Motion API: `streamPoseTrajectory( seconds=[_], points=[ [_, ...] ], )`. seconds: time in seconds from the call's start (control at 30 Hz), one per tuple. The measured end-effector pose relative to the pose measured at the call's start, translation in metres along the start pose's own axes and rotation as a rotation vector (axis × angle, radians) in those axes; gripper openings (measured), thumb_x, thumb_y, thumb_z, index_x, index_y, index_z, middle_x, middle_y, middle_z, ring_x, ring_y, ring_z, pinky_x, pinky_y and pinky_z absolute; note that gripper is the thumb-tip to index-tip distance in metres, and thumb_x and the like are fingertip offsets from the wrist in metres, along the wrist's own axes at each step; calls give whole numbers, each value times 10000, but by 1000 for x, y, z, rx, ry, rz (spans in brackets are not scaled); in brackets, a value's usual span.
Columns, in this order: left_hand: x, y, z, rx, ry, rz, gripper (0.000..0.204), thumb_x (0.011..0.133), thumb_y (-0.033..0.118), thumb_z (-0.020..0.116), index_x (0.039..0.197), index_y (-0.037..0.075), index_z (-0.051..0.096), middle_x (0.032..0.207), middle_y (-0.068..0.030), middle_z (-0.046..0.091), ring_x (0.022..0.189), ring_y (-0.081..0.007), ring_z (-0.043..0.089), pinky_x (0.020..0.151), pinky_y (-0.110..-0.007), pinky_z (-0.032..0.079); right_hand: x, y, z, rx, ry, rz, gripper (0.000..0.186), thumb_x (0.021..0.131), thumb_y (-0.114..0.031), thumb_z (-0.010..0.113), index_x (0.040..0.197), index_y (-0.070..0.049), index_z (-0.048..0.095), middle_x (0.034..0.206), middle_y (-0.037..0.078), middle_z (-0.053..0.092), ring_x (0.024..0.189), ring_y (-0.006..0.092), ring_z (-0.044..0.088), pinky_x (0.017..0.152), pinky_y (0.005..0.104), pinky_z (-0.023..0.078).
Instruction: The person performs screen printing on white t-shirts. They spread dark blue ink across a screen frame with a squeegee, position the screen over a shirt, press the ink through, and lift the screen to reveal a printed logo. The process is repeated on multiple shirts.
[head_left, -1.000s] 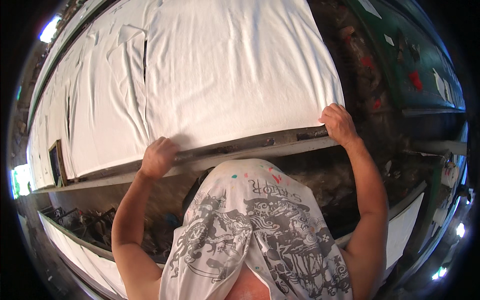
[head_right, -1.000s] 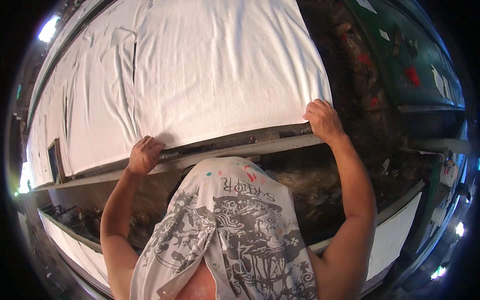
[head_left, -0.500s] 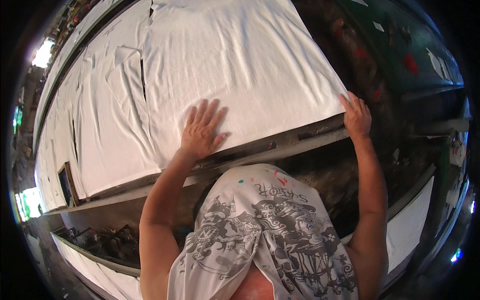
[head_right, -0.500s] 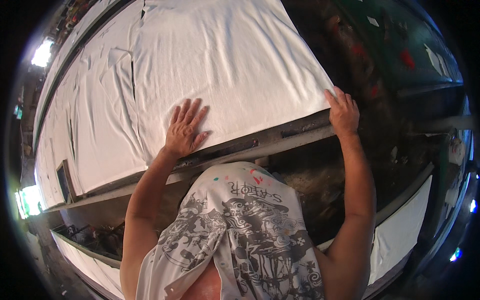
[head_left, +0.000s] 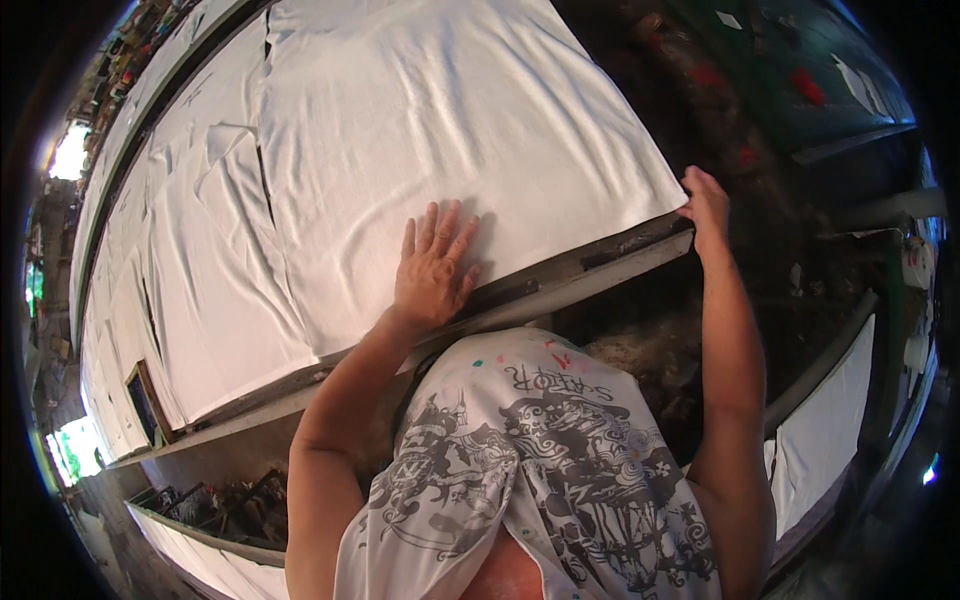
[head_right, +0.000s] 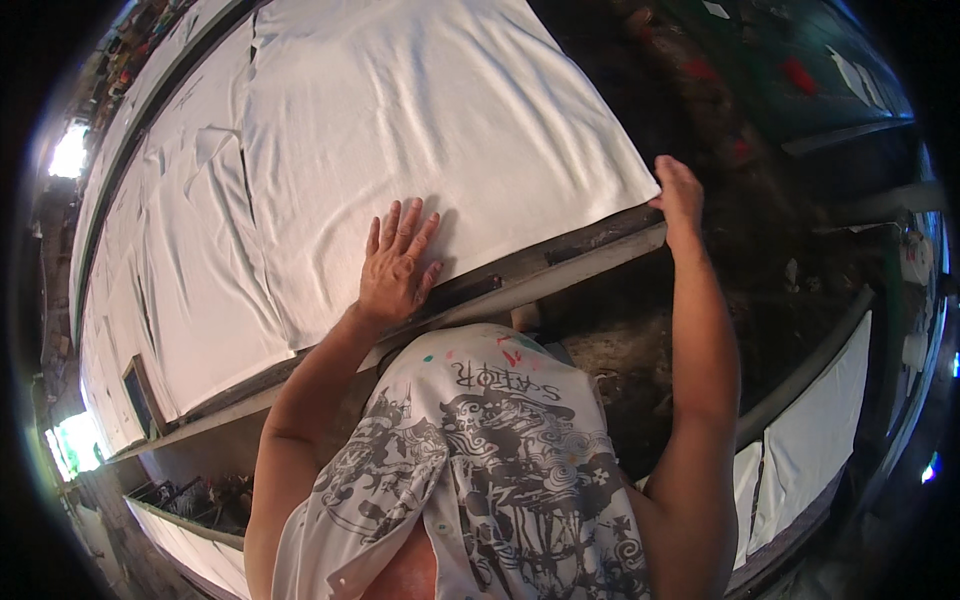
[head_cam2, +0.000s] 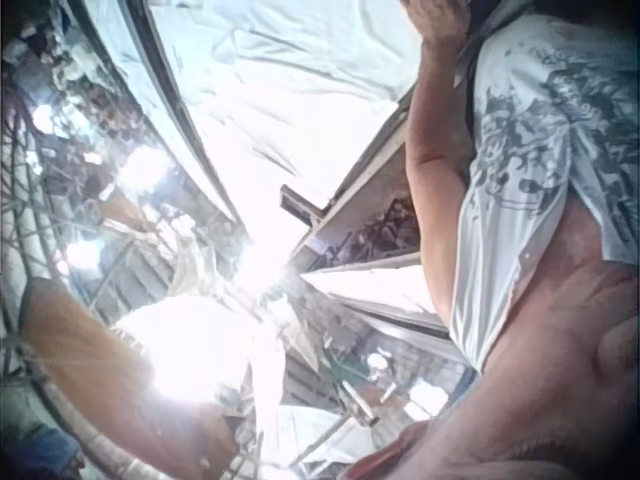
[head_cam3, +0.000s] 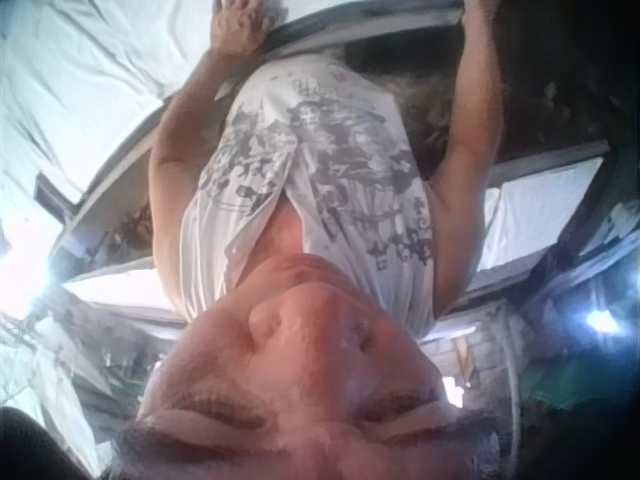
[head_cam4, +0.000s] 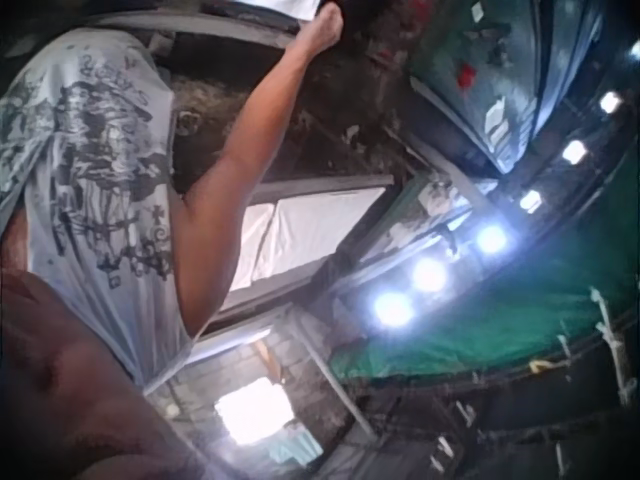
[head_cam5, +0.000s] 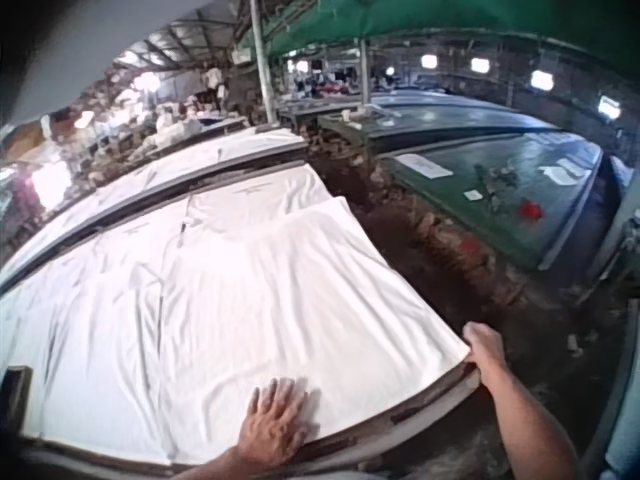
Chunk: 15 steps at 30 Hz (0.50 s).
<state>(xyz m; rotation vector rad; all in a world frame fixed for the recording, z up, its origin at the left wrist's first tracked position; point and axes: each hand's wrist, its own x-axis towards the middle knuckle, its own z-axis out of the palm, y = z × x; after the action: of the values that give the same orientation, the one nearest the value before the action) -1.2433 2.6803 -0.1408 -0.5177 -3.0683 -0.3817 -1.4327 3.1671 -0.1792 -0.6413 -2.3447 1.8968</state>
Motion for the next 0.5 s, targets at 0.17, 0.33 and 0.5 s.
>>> streamPoseTrajectory(
  seconds=[0.17,0.33,0.5],
  points=[
    [9,8,-1,30,-24,49,782,1160,528,601,1835,190,393,1936,-176,251,1792,-456,185,1443,-638,119,2,10,7,-491,-60,-261,645,987,-274,893,1574,-84,704,1399,218,803,1244,357,795,1062,451,627],
    [3,8,0,57,-52,36,781,1168,540,578,1838,190,384,1937,-175,245,1792,-464,174,1441,-648,116,-31,-4,37,-585,86,-334,545,955,-91,781,1493,-166,744,1417,204,801,1314,399,767,1139,491,590],
    [6,10,-7,73,-77,46,788,1172,557,559,1841,184,373,1934,-178,249,1791,-464,171,1443,-648,107,-29,0,37,-644,137,-273,564,910,-57,752,1458,-189,756,1370,179,807,1268,403,765,1098,504,602]
  ],
)
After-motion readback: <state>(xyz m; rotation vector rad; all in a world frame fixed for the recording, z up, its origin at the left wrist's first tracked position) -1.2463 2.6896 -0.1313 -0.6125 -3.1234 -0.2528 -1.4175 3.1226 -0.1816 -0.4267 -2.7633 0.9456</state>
